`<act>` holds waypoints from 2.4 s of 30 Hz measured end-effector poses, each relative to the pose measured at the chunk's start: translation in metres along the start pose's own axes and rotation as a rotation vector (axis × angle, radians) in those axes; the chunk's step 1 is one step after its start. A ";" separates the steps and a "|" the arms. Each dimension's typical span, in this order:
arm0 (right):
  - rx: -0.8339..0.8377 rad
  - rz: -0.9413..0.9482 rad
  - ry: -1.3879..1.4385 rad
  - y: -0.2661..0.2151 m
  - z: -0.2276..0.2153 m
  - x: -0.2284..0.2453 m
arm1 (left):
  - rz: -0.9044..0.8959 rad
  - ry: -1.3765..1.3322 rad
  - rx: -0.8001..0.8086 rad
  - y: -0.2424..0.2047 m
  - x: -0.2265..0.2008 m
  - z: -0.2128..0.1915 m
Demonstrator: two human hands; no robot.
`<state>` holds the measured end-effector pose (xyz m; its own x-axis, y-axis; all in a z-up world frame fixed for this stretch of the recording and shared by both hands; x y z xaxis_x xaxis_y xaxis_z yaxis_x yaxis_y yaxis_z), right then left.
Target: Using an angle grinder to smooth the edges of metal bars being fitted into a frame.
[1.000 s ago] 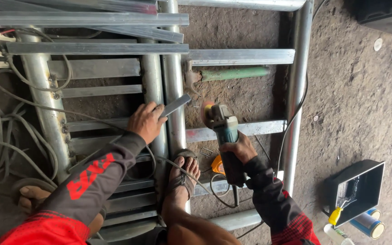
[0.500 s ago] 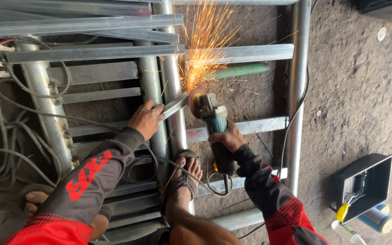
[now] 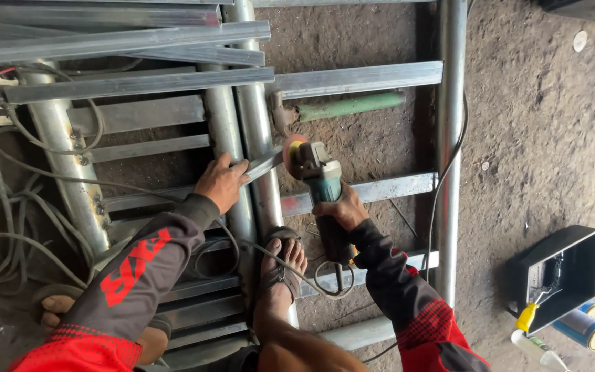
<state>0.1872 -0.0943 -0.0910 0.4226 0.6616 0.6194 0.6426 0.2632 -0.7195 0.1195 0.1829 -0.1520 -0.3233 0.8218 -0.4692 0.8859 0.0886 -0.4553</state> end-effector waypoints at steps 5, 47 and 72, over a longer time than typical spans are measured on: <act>0.024 0.022 -0.034 -0.009 0.000 -0.027 | -0.049 -0.038 0.047 0.011 0.014 0.015; -0.125 0.075 0.058 -0.042 -0.012 -0.041 | -0.098 -0.053 0.136 0.009 0.005 -0.028; -0.184 0.102 0.067 -0.052 -0.026 -0.038 | -0.077 -0.292 -0.391 -0.080 -0.016 -0.081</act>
<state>0.1537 -0.1515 -0.0689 0.5291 0.6283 0.5704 0.6976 0.0606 -0.7139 0.0807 0.2087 -0.0470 -0.4230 0.6172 -0.6634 0.8962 0.3933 -0.2055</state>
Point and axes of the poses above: each hand's wrist, its own y-axis towards the middle knuckle, its own z-axis out of the palm, x = y × z, the point moved 8 cm from there along y, towards the middle knuckle, and after that the axes turned 6 degrees about -z, right-handed, at the moved point
